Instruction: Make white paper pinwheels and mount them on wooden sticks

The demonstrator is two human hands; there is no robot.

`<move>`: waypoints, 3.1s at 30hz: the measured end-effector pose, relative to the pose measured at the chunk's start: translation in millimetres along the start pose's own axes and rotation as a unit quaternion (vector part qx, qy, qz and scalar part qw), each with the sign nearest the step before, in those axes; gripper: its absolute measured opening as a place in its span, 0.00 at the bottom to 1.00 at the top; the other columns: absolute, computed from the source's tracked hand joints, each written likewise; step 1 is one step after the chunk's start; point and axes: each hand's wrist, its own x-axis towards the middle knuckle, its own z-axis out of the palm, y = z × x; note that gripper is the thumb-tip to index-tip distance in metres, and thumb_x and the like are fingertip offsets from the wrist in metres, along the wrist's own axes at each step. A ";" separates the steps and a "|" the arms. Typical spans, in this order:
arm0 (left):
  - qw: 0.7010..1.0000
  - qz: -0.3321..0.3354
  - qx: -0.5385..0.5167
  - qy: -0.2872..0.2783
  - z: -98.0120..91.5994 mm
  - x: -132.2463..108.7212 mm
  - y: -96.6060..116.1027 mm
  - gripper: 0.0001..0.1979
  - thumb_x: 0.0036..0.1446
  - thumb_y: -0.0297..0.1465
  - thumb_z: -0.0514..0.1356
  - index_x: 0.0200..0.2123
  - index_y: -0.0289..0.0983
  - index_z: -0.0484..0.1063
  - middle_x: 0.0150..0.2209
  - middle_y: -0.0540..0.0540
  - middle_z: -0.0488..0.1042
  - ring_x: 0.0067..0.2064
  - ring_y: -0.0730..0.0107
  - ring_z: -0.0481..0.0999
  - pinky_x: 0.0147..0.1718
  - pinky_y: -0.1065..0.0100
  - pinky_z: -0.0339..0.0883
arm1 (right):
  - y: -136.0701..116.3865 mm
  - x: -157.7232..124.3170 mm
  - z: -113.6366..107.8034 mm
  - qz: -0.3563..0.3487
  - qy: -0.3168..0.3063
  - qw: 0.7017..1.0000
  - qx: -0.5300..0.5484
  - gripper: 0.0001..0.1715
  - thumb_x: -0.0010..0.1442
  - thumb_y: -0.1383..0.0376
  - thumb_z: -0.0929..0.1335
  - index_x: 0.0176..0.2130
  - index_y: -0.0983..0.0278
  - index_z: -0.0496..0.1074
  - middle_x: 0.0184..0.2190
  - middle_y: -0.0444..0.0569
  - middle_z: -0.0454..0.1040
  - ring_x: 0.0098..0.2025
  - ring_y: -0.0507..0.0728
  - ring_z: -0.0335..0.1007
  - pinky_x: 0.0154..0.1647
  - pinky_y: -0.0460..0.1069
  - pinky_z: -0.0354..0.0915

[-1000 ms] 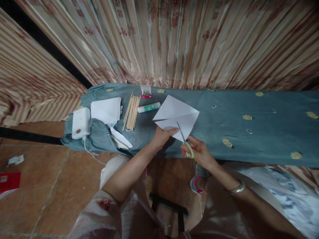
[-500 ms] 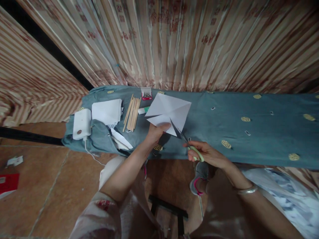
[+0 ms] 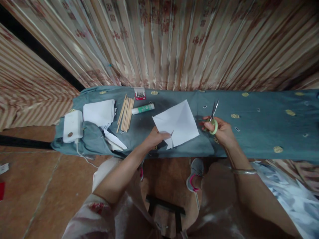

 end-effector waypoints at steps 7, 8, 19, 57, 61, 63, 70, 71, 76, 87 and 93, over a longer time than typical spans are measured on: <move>0.996 -0.063 0.017 -0.066 4.3 -7.4 -6.2 0.08 0.30 0.27 0.67 0.21 0.35 0.76 0.21 0.51 0.74 0.24 0.72 0.69 0.25 0.72 0.62 | -3.5 -6.2 19.3 0.074 -0.086 0.993 0.032 0.23 0.31 0.58 0.80 0.29 0.60 0.75 0.23 0.39 0.75 0.24 0.51 0.67 0.28 0.47 0.65; 0.995 -0.073 0.012 -0.063 3.9 -6.9 -5.6 0.08 0.31 0.28 0.67 0.22 0.34 0.76 0.22 0.50 0.75 0.24 0.71 0.70 0.26 0.71 0.63 | -3.1 -7.4 21.1 0.084 -0.089 0.992 0.042 0.23 0.31 0.58 0.80 0.28 0.60 0.74 0.23 0.40 0.76 0.24 0.52 0.67 0.27 0.48 0.65; 0.965 -0.090 -0.230 -0.091 9.3 -7.8 9.4 0.24 0.45 0.48 0.66 0.40 0.36 0.75 0.37 0.42 0.78 0.39 0.60 0.78 0.35 0.64 0.72 | 18.0 2.6 40.9 0.079 0.100 0.968 0.215 0.18 0.35 0.64 0.79 0.28 0.61 0.72 0.26 0.41 0.78 0.28 0.54 0.73 0.38 0.51 0.71; 0.966 0.006 -0.248 0.068 -27.8 6.8 27.2 0.13 0.60 0.36 0.61 0.43 0.33 0.69 0.35 0.43 0.77 0.40 0.63 0.78 0.43 0.60 0.76 | -0.7 -55.8 53.0 0.062 -0.413 0.908 0.039 0.39 0.53 0.38 0.67 0.44 0.69 0.75 0.28 0.50 0.75 0.28 0.53 0.68 0.31 0.48 0.63; 0.968 0.005 -0.245 0.051 -28.0 6.5 24.5 0.14 0.60 0.36 0.61 0.44 0.33 0.70 0.35 0.43 0.77 0.39 0.63 0.78 0.41 0.61 0.76 | -3.7 -54.8 54.4 0.060 -0.404 0.912 0.032 0.39 0.52 0.37 0.67 0.42 0.69 0.75 0.26 0.49 0.75 0.27 0.52 0.67 0.29 0.48 0.62; 0.969 0.003 -0.245 0.044 -27.9 6.2 24.8 0.15 0.59 0.37 0.62 0.45 0.33 0.70 0.35 0.43 0.77 0.40 0.62 0.78 0.42 0.60 0.76 | -4.0 -54.9 54.8 0.063 -0.399 0.914 0.028 0.39 0.53 0.37 0.67 0.42 0.69 0.75 0.26 0.48 0.75 0.27 0.52 0.67 0.29 0.48 0.62; 0.968 0.000 -0.247 0.045 -25.1 4.0 26.6 0.13 0.60 0.36 0.61 0.43 0.33 0.70 0.37 0.42 0.78 0.43 0.61 0.78 0.46 0.58 0.74 | -2.2 -55.0 54.7 0.065 -0.391 0.918 0.036 0.37 0.54 0.39 0.67 0.42 0.69 0.75 0.25 0.47 0.74 0.26 0.51 0.67 0.29 0.47 0.62; 0.968 -0.001 -0.247 0.043 -24.9 3.8 26.3 0.13 0.60 0.36 0.61 0.43 0.33 0.71 0.37 0.42 0.78 0.43 0.61 0.78 0.45 0.59 0.74 | -1.9 -54.9 54.6 0.066 -0.389 0.918 0.037 0.36 0.54 0.39 0.67 0.42 0.69 0.75 0.25 0.47 0.74 0.26 0.51 0.67 0.29 0.47 0.62; 0.967 -0.001 -0.252 0.035 -24.2 3.6 25.7 0.13 0.61 0.36 0.59 0.44 0.33 0.71 0.37 0.42 0.78 0.43 0.61 0.78 0.46 0.58 0.74 | -1.3 -55.1 54.3 0.077 -0.383 0.920 0.044 0.36 0.54 0.40 0.68 0.43 0.69 0.75 0.25 0.47 0.74 0.26 0.51 0.67 0.29 0.47 0.62; 0.966 -0.003 -0.257 0.031 -23.9 3.0 29.2 0.11 0.64 0.34 0.55 0.43 0.33 0.70 0.36 0.43 0.78 0.41 0.63 0.78 0.46 0.59 0.74 | 2.7 -55.4 56.4 0.077 -0.379 0.921 0.050 0.36 0.52 0.41 0.70 0.43 0.69 0.75 0.23 0.46 0.73 0.25 0.50 0.65 0.26 0.46 0.60; 0.967 0.000 -0.252 0.041 -25.6 4.2 28.4 0.12 0.63 0.35 0.57 0.44 0.33 0.70 0.38 0.42 0.78 0.45 0.60 0.78 0.50 0.55 0.72 | 5.4 -56.1 58.7 0.090 -0.365 0.925 0.061 0.34 0.51 0.43 0.72 0.42 0.69 0.76 0.21 0.44 0.71 0.22 0.49 0.63 0.25 0.46 0.61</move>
